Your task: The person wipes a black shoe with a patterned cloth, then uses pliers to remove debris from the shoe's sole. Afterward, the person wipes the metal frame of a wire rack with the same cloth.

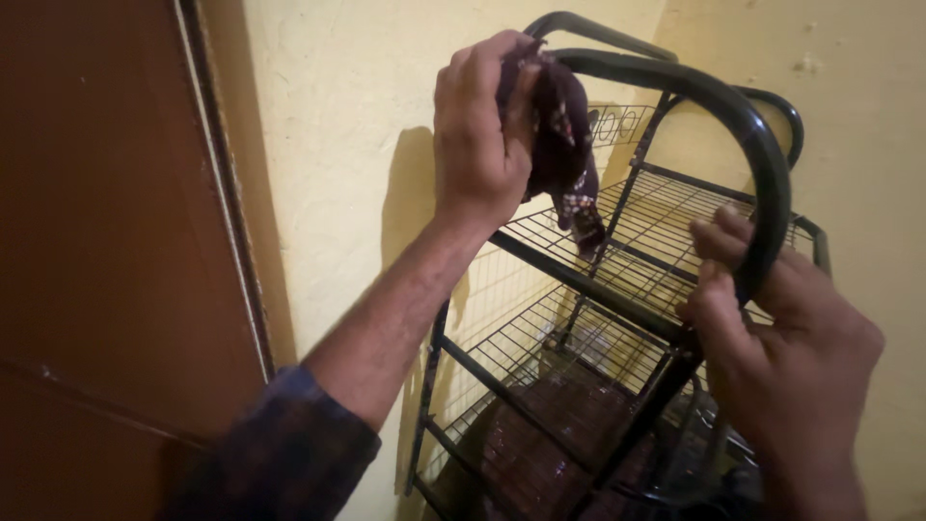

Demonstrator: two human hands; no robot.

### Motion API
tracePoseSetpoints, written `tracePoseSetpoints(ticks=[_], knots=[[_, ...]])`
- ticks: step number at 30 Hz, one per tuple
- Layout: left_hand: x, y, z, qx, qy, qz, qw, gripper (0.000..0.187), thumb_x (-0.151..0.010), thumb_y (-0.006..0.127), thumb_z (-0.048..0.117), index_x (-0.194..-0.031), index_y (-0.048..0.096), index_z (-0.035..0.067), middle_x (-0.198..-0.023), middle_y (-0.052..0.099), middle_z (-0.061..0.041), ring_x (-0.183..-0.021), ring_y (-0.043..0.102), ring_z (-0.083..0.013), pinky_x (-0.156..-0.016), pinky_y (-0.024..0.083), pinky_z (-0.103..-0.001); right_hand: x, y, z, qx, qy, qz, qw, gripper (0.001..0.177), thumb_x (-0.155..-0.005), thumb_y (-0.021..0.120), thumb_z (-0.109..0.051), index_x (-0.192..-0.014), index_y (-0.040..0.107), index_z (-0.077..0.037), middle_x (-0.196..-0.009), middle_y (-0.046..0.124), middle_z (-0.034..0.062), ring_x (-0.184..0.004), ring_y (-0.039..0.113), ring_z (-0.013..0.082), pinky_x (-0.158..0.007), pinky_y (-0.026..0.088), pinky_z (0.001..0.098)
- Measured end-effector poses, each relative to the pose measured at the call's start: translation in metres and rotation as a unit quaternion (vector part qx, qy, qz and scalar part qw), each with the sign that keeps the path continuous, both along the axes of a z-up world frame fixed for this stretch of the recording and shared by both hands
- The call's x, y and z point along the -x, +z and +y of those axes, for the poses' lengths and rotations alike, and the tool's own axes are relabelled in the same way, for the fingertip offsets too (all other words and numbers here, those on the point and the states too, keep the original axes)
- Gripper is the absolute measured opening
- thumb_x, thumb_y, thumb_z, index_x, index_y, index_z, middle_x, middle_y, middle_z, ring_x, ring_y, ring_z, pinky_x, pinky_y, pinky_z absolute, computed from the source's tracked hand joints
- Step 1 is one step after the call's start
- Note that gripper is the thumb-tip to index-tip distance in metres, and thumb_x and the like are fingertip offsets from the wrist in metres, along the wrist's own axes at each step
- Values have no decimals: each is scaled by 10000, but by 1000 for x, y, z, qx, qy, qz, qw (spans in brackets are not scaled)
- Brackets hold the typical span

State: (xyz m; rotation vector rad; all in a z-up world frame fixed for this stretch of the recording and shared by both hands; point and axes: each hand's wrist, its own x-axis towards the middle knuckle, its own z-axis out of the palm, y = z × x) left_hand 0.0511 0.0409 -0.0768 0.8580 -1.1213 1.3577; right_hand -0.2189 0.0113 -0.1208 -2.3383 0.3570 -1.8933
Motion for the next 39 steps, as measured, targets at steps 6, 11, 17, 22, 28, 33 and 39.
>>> tracePoseSetpoints(ticks=[6, 11, 17, 22, 28, 33, 39], knots=[[23, 53, -33, -35, 23, -10, 999, 367, -1134, 375, 470, -1134, 619, 196, -792, 623, 71, -633, 575, -55, -573, 513, -275, 12, -8, -13, -158, -2, 27, 987, 199, -1021, 630, -206, -1091, 781, -98, -895, 785, 60, -790, 748, 145, -726, 584, 302], [77, 72, -42, -107, 2, -162, 981, 361, -1053, 463, 453, -898, 639, 179, -612, 564, 67, -421, 451, -28, -354, 367, -262, 15, -15, -22, -158, -19, 55, 986, 213, -1015, 639, -247, -984, 801, -113, -791, 779, 37, -659, 725, 134, -625, 565, 311], [138, 57, -36, -74, 75, -254, 961, 322, -927, 542, 438, -730, 575, 184, -618, 546, 16, -560, 521, -111, -519, 448, -383, 17, -21, -37, -109, -53, 79, 990, 225, -991, 645, -298, -976, 790, -126, -742, 719, 65, -651, 719, 230, -673, 553, 395], [166, 33, -33, -135, 111, -331, 927, 423, -931, 530, 483, -656, 550, 162, -600, 529, -4, -659, 578, -193, -699, 492, -441, 23, -28, -59, 75, -73, 111, 988, 279, -857, 715, -243, -1095, 739, -100, -1000, 709, 142, -903, 652, 380, -811, 506, 496], [167, 12, -22, -139, 46, -364, 920, 477, -1029, 488, 534, -775, 595, 145, -773, 587, -36, -879, 616, -231, -899, 490, -423, 24, -29, -58, 97, -44, 96, 990, 531, -709, 718, -180, -1217, 653, -39, -1279, 580, 231, -1156, 526, 451, -884, 435, 550], [159, 23, -27, -168, 73, -398, 899, 482, -1037, 472, 542, -816, 628, 144, -785, 606, -32, -831, 620, -216, -866, 492, -445, 22, -33, -62, 151, -73, 75, 983, 307, -779, 775, -256, -1034, 752, -87, -1168, 653, 176, -1050, 612, 390, -846, 486, 508], [149, 37, -29, -140, 94, -338, 926, 467, -1040, 491, 534, -800, 618, 154, -738, 597, -30, -733, 599, -182, -747, 490, -435, 18, -34, -60, -28, -91, 132, 987, 304, -915, 723, -393, -837, 708, -100, -574, 641, 88, -523, 635, 296, -576, 495, 437]])
